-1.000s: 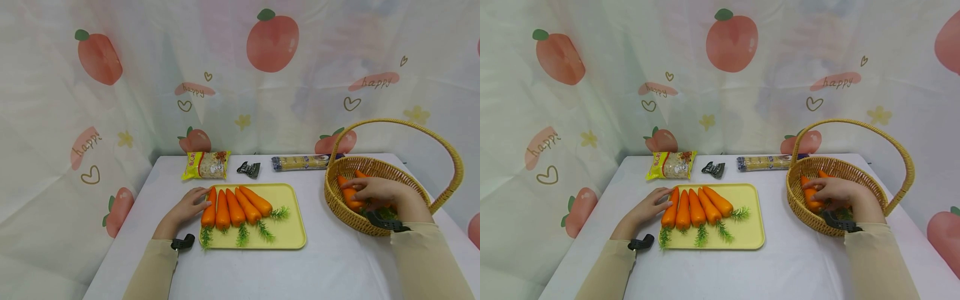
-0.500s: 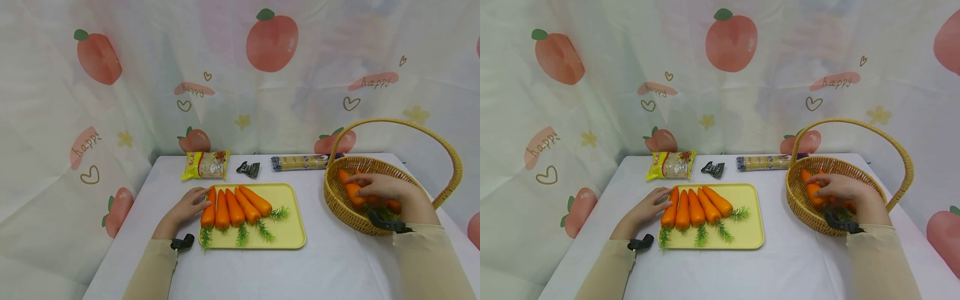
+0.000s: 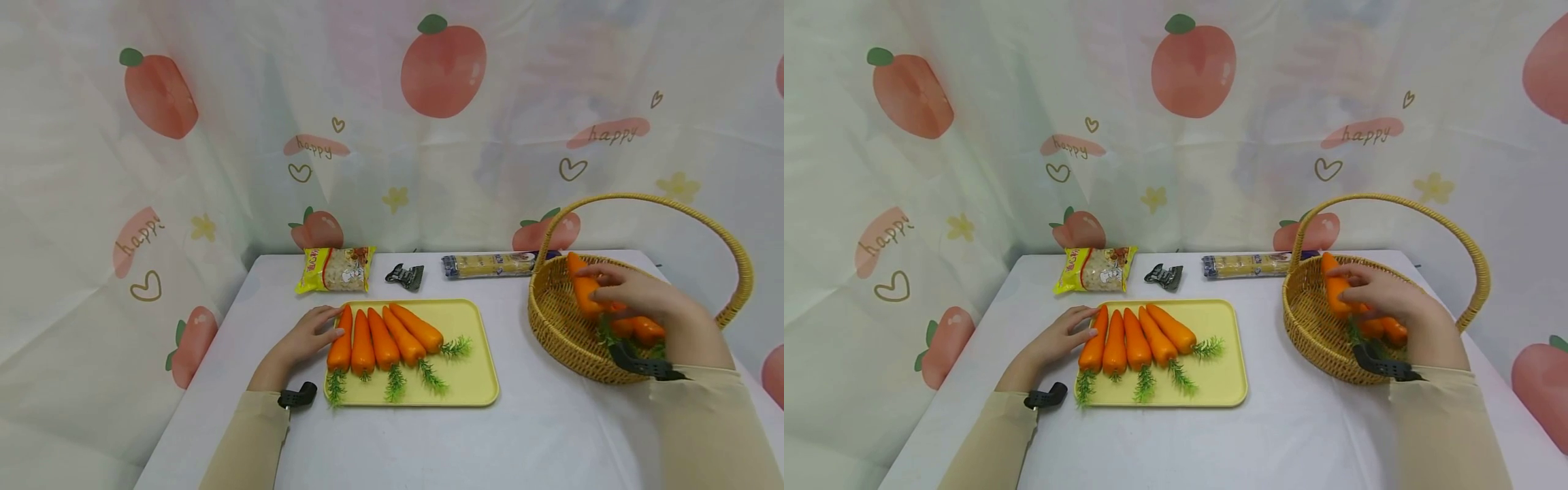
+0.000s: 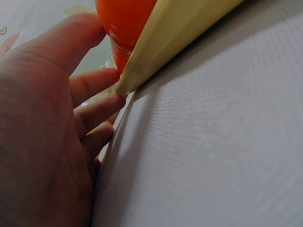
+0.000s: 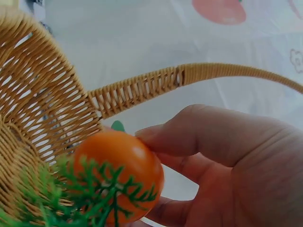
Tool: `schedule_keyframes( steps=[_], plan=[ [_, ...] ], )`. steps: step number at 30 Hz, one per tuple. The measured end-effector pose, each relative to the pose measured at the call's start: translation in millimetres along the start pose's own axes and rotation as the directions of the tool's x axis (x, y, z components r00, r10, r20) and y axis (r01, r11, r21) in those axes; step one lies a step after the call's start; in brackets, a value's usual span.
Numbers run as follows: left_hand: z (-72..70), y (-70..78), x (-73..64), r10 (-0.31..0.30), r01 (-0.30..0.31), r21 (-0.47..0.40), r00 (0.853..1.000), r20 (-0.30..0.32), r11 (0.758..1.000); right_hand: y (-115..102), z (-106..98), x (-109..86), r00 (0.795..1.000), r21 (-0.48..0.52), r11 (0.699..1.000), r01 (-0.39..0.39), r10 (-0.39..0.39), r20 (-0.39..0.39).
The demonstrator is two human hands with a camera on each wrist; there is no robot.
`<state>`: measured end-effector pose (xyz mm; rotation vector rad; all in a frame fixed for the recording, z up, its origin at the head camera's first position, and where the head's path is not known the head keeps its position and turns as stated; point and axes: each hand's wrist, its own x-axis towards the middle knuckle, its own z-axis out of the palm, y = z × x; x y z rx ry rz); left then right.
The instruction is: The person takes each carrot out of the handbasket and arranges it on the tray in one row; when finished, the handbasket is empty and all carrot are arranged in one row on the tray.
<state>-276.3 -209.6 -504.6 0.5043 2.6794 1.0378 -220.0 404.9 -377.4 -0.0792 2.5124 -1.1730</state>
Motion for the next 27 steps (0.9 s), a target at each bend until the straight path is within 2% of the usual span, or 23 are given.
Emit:
schedule_keyframes(
  steps=[11,16,22,27],
  plan=[
    [-0.8,-1.9,0.3,0.016,-0.016,0.015,1.000,0.003,1.000,-20,-2,-7.3,0.997,0.008,1.000,0.023,-0.022,-0.075],
    [-0.6,-2.0,0.4,0.007,-0.007,0.008,1.000,0.008,1.000,-25,0,-10.1,0.997,0.047,0.998,0.039,-0.036,-0.073],
    [-0.3,-1.1,-0.5,0.016,-0.016,0.011,1.000,-0.002,1.000,-32,7,-13.0,0.994,0.109,0.990,0.090,-0.083,-0.067],
    [0.1,-0.1,-0.5,-0.004,0.004,0.005,1.000,0.002,1.000,-38,17,-15.8,0.991,0.147,0.980,0.132,-0.126,-0.052]
  ],
)
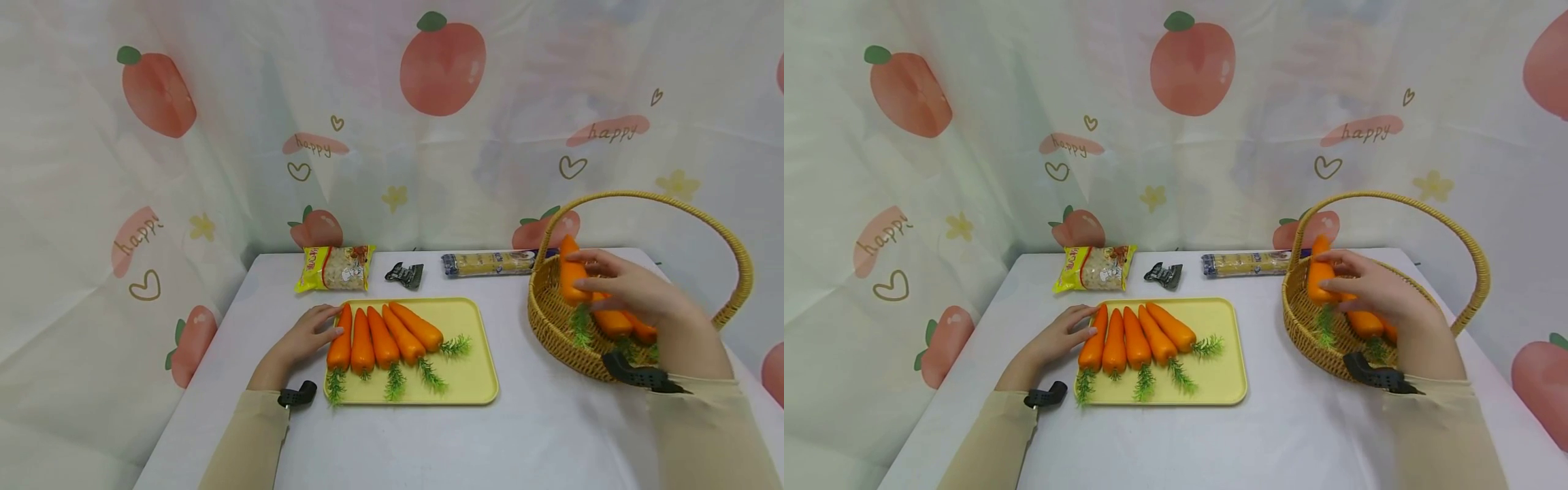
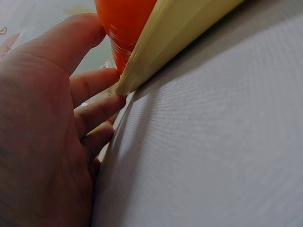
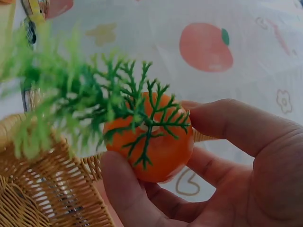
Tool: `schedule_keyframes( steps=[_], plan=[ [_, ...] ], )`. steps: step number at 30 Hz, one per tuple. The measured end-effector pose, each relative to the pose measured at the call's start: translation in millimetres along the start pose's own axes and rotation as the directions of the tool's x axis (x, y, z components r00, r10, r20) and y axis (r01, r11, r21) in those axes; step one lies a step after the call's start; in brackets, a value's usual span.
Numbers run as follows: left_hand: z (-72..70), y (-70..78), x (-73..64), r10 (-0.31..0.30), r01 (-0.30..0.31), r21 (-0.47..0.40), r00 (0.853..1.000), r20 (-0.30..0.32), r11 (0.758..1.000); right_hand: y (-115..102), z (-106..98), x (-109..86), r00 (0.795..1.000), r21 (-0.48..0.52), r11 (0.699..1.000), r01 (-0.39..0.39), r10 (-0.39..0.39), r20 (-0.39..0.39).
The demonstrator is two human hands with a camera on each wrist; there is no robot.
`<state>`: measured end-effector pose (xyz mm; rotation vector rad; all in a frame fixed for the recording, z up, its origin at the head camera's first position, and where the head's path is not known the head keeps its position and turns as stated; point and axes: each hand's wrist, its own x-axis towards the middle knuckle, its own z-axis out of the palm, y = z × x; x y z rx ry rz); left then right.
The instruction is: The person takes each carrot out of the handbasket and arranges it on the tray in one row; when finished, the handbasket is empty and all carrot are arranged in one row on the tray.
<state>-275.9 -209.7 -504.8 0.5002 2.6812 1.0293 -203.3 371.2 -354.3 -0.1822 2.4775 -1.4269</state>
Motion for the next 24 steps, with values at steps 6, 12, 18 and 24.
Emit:
schedule_keyframes(
  steps=[6,12,18,24],
  plan=[
    [1.0,0.2,0.3,-0.017,0.017,-0.006,1.000,-0.001,1.000,-4,19,0.2,0.999,-0.004,1.000,0.028,-0.028,0.022],
    [1.2,1.4,-0.2,-0.023,0.023,-0.010,1.000,-0.004,1.000,-12,40,6.0,0.998,-0.020,1.000,0.024,-0.023,0.066],
    [1.3,1.1,0.1,-0.019,0.018,-0.011,1.000,-0.007,1.000,-20,64,21.7,0.996,0.000,1.000,-0.006,0.006,0.088],
    [0.9,0.4,1.0,-0.005,0.005,-0.011,1.000,-0.006,1.000,-22,88,43.0,0.993,-0.001,1.000,-0.006,0.006,0.122]
  ],
)
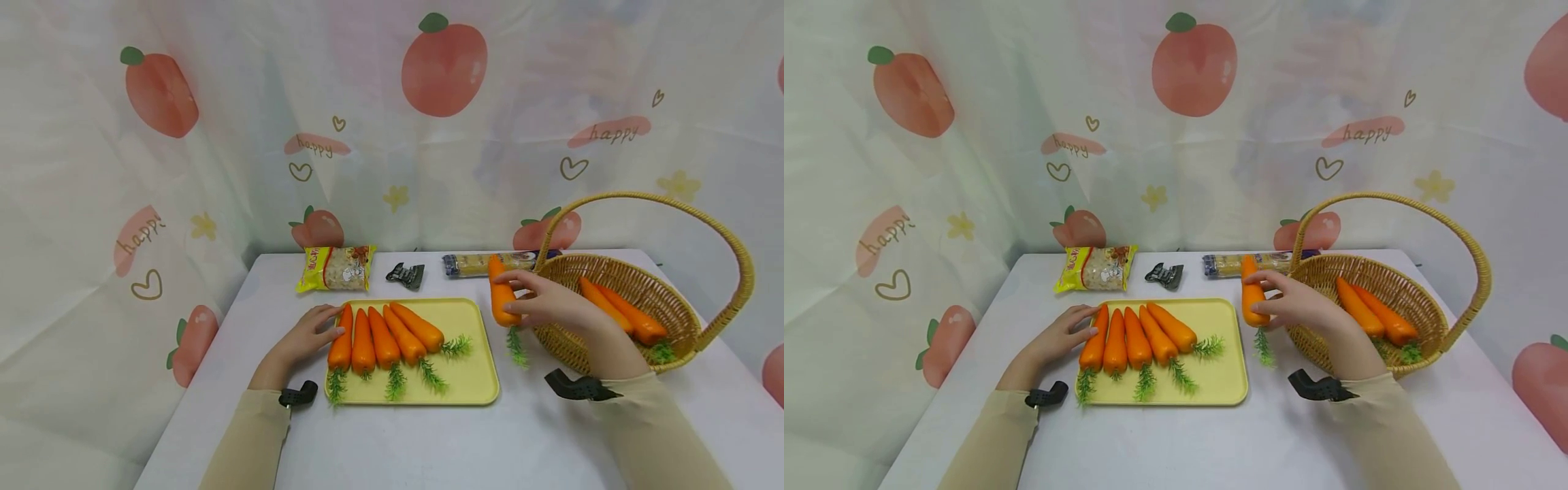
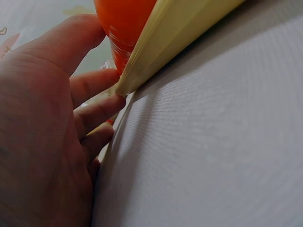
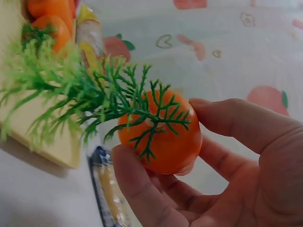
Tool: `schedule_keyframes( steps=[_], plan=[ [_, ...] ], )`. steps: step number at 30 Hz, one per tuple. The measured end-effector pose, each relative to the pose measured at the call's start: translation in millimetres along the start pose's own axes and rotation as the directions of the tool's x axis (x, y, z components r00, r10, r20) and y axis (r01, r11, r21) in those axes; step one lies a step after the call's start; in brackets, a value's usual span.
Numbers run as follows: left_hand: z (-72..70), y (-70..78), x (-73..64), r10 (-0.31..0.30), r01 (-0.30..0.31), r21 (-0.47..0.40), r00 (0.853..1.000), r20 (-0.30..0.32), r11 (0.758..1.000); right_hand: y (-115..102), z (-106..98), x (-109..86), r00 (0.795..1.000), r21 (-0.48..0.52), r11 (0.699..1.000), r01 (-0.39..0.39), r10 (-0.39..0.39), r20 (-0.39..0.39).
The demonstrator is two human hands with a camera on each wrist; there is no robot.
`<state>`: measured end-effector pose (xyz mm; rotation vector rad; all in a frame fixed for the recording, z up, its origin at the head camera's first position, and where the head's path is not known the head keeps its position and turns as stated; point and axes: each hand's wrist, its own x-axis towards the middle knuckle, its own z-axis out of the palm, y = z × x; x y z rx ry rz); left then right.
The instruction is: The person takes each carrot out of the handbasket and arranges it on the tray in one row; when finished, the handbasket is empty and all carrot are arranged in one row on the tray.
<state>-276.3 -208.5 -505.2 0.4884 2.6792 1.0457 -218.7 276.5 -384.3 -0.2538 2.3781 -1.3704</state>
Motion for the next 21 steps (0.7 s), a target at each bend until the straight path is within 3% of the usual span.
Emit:
schedule_keyframes(
  steps=[13,21],
  plan=[
    [-0.5,1.4,-1.2,-0.002,0.002,0.000,1.000,-0.001,1.000,-1,34,48.6,0.992,-0.017,1.000,0.025,-0.022,0.121],
    [0.2,0.7,-0.2,-0.002,0.002,-0.004,1.000,-0.003,1.000,-1,53,71.0,0.987,-0.110,0.994,0.007,0.010,0.162]
  ],
)
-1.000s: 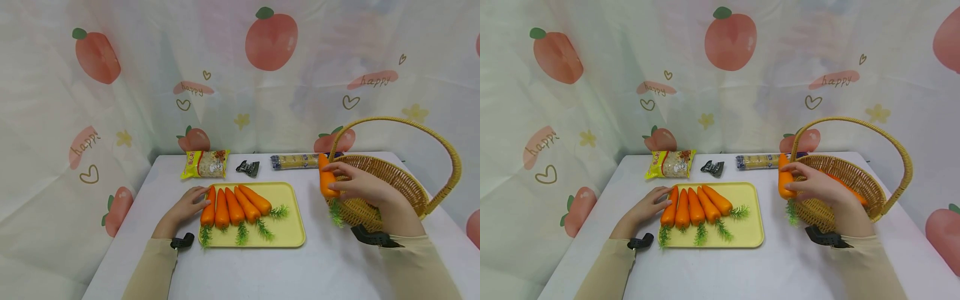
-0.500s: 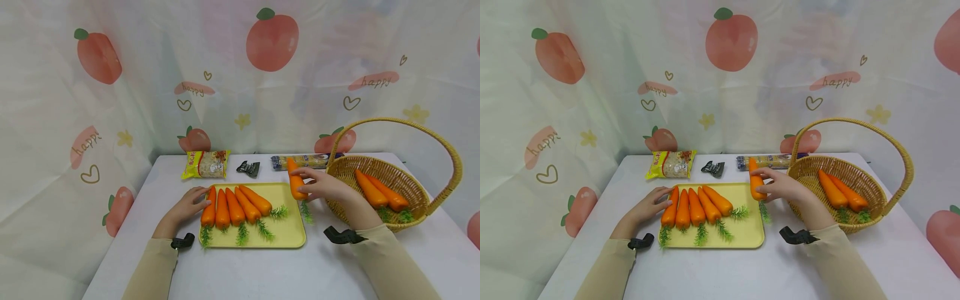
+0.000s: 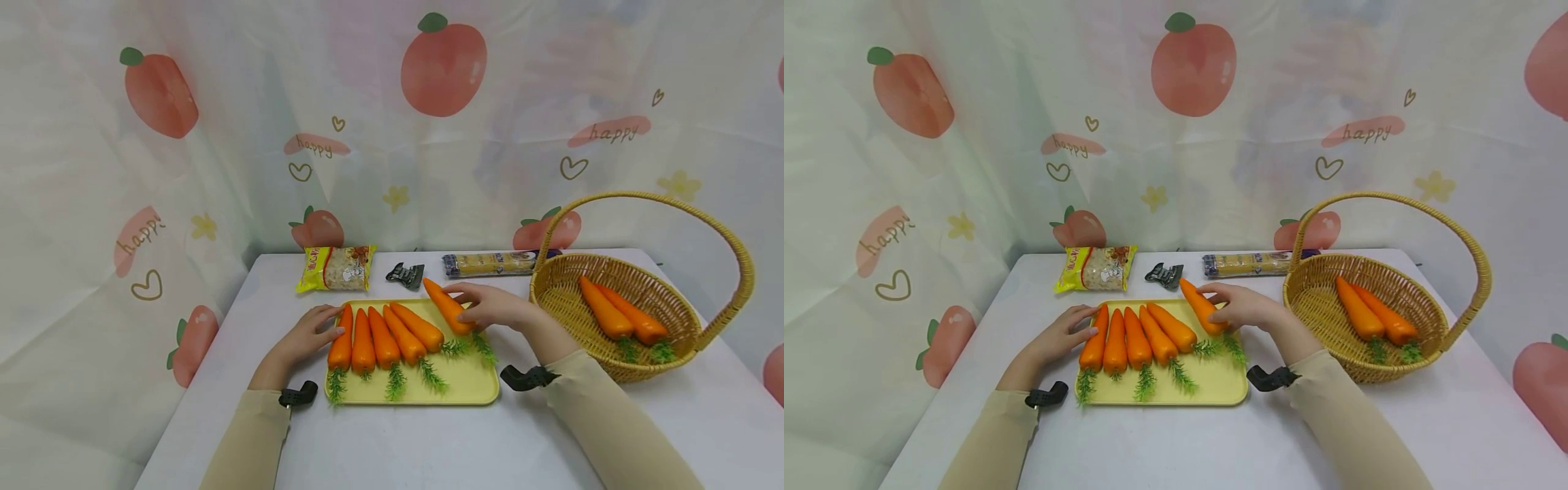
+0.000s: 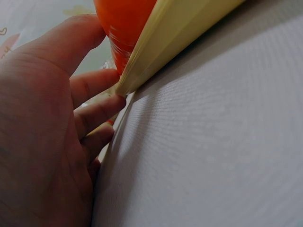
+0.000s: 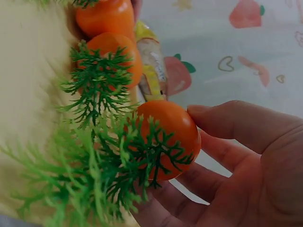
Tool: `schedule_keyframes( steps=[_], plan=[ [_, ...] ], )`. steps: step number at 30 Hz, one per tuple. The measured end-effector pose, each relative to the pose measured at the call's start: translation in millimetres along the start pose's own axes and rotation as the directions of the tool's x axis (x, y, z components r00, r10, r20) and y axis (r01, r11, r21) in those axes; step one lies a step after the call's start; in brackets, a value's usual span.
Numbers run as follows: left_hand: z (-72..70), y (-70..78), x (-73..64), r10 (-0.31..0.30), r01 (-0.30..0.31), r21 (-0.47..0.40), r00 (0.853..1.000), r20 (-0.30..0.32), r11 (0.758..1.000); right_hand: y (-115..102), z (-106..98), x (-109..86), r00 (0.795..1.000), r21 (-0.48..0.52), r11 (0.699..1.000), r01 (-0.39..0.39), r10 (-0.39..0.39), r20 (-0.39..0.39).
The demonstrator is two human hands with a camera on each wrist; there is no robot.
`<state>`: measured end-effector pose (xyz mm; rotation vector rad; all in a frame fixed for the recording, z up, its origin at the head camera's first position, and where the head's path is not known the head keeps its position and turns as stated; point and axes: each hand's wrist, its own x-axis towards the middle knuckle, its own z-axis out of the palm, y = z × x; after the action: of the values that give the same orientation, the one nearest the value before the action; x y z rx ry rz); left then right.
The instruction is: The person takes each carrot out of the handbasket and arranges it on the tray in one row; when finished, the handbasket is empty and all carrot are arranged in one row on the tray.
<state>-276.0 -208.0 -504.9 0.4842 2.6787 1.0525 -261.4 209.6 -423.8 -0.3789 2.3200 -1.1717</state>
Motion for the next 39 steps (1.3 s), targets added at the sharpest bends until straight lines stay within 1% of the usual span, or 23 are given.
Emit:
schedule_keyframes(
  steps=[3,6,10,15,22,26,32,37,39],
  plan=[
    [0.4,-0.7,0.5,0.000,0.000,0.003,1.000,0.001,1.000,-1,3,4.5,0.999,-0.027,1.000,-0.001,0.002,0.037],
    [0.6,-0.9,0.9,-0.001,0.001,0.004,1.000,0.001,1.000,-1,4,8.1,0.998,-0.081,0.997,0.020,-0.016,0.058],
    [0.4,-0.3,1.4,-0.005,0.005,0.005,1.000,0.001,1.000,-1,6,12.6,0.997,-0.159,0.986,0.056,-0.047,0.063],
    [0.4,0.1,1.8,-0.009,0.009,0.012,1.000,0.004,1.000,0,8,16.9,0.997,-0.216,0.975,0.059,-0.049,0.051],
    [-0.2,-1.7,1.8,-0.013,0.013,0.013,1.000,0.004,1.000,-2,11,18.3,0.999,-0.252,0.966,0.047,-0.045,0.016],
    [0.1,-2.9,1.8,-0.007,0.007,0.015,1.000,0.007,1.000,-3,12,18.6,0.998,-0.269,0.961,0.064,-0.060,0.025],
    [0.3,-3.3,1.6,-0.004,0.004,0.017,1.000,0.006,1.000,0,11,19.5,0.996,-0.250,0.964,0.086,-0.077,0.046],
    [0.4,-3.2,1.6,-0.003,0.003,0.014,1.000,0.005,1.000,0,11,19.3,0.997,-0.243,0.967,0.075,-0.065,0.050],
    [0.6,-3.2,1.7,-0.003,0.003,0.011,1.000,0.005,1.000,-1,10,17.7,0.998,-0.259,0.964,0.062,-0.054,0.040]
  ],
)
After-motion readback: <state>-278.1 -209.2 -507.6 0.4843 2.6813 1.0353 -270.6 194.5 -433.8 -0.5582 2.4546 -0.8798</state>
